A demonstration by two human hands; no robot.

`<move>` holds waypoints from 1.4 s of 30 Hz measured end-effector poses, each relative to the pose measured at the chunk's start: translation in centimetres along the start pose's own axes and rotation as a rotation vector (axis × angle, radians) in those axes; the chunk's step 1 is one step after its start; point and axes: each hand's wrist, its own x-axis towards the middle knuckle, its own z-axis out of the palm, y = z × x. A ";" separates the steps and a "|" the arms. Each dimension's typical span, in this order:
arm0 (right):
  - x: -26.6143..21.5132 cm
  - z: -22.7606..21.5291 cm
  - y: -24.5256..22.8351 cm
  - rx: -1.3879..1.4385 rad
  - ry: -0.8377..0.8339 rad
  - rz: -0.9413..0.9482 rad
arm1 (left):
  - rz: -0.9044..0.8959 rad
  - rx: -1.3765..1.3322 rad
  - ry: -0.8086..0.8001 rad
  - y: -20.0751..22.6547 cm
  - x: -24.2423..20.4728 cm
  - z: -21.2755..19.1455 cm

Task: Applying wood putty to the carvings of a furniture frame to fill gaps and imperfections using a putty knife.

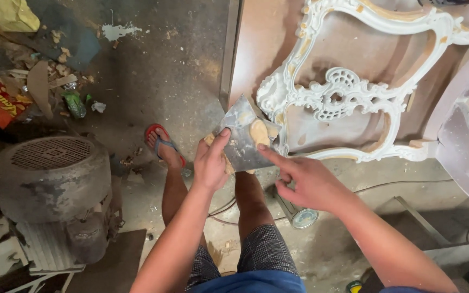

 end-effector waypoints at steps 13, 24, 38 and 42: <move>-1.0 4.4 7.2 1.503 -0.103 -0.058 | 0.170 0.179 0.091 3.1 1.5 -1.4; 1.5 1.8 6.5 -0.406 -0.034 0.390 | 1.030 1.172 0.026 -9.5 12.4 -26.1; 0.7 3.2 3.9 -0.361 -0.126 0.555 | 0.968 1.171 0.083 -6.4 6.0 -19.3; -0.1 3.6 4.5 -0.326 -0.119 0.592 | 0.894 1.105 0.072 -6.1 5.3 -18.5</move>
